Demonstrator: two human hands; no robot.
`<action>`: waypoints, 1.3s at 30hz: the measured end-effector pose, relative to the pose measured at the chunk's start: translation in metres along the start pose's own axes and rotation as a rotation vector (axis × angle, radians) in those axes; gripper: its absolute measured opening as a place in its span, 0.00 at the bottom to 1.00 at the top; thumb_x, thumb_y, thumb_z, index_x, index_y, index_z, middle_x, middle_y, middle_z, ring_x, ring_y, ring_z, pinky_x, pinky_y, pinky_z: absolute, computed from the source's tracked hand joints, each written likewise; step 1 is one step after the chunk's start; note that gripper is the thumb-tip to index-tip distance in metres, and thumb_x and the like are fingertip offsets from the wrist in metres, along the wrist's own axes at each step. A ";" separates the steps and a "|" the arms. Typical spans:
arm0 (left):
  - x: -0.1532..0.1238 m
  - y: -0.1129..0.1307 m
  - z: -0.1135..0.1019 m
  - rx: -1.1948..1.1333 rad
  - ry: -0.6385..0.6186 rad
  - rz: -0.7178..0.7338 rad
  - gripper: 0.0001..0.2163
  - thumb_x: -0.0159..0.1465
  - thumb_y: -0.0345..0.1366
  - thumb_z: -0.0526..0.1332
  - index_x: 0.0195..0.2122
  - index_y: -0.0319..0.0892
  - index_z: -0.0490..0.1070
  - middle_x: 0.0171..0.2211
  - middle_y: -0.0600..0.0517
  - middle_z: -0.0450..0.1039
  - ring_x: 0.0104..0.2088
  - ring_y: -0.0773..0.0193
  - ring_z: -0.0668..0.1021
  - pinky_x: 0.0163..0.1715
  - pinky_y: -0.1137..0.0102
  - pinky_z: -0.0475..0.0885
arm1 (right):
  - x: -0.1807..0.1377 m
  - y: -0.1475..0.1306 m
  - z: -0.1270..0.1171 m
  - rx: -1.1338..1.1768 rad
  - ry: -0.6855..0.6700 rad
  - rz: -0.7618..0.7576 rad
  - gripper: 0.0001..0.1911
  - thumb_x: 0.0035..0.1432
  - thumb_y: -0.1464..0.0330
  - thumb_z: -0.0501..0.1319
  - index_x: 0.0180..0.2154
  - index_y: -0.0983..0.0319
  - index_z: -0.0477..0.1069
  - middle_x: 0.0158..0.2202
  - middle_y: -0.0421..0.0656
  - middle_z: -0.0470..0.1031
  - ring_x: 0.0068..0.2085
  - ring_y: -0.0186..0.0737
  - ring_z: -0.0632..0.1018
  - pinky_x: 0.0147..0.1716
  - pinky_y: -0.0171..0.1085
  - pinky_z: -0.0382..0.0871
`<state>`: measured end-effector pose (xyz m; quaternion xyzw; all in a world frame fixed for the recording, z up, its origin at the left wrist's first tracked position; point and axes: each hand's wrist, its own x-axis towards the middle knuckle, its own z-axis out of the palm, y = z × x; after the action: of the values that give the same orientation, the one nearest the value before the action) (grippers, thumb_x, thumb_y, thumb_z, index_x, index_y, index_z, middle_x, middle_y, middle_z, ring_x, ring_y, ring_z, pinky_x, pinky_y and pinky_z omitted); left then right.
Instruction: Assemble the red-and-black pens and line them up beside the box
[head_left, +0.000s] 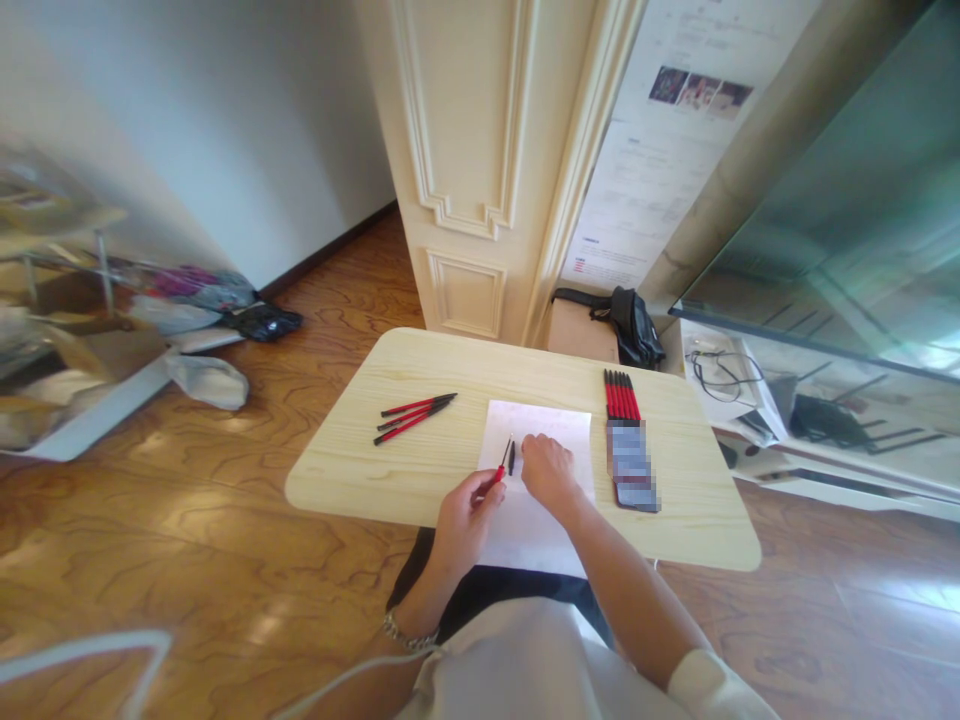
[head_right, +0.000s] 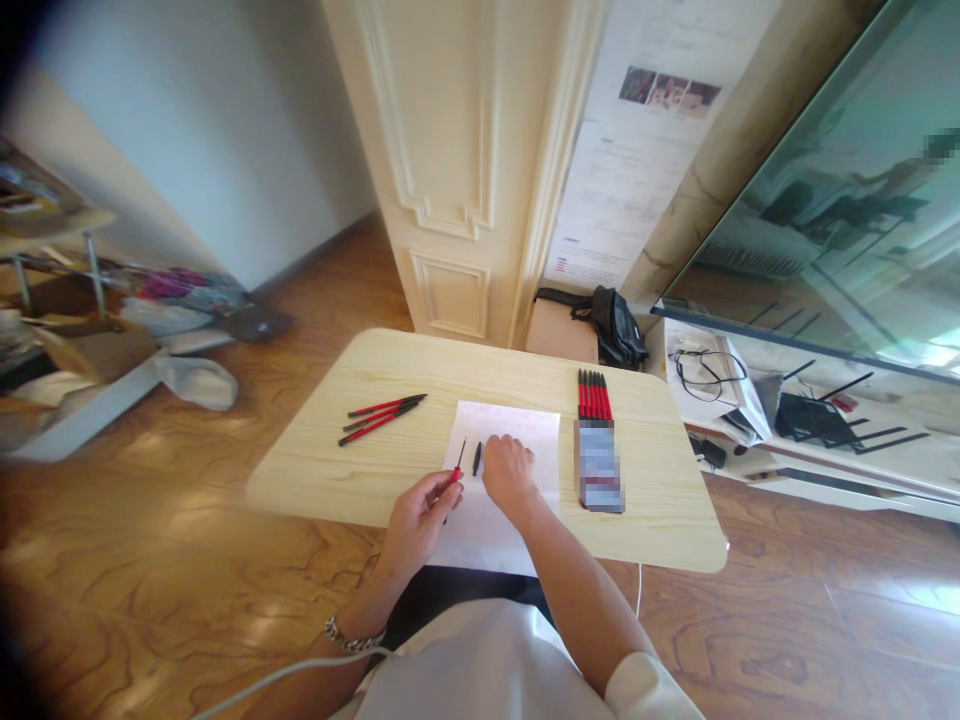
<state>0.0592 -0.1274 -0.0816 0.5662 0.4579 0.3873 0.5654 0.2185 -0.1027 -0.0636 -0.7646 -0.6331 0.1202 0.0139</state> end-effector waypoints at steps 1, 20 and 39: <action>0.000 0.000 0.000 0.003 -0.007 0.000 0.16 0.61 0.44 0.59 0.44 0.39 0.73 0.36 0.47 0.77 0.34 0.60 0.78 0.37 0.67 0.73 | -0.003 0.000 0.001 0.002 0.019 -0.015 0.14 0.54 0.77 0.51 0.40 0.63 0.70 0.39 0.52 0.73 0.42 0.49 0.74 0.38 0.42 0.65; -0.007 0.016 0.021 0.130 -0.137 0.045 0.13 0.63 0.42 0.57 0.45 0.41 0.72 0.39 0.49 0.77 0.35 0.62 0.77 0.36 0.70 0.72 | -0.027 0.037 -0.042 1.401 0.319 -0.032 0.11 0.54 0.63 0.61 0.38 0.62 0.73 0.31 0.43 0.76 0.29 0.34 0.72 0.29 0.34 0.66; -0.008 0.014 0.016 0.200 -0.158 0.081 0.13 0.64 0.40 0.55 0.45 0.41 0.72 0.41 0.48 0.76 0.37 0.61 0.77 0.37 0.70 0.72 | -0.038 0.038 -0.065 0.933 0.175 -0.102 0.09 0.56 0.64 0.59 0.36 0.60 0.75 0.30 0.41 0.77 0.30 0.36 0.74 0.29 0.34 0.64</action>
<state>0.0733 -0.1390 -0.0681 0.6665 0.4252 0.3163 0.5244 0.2622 -0.1385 -0.0004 -0.6520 -0.5446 0.3259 0.4148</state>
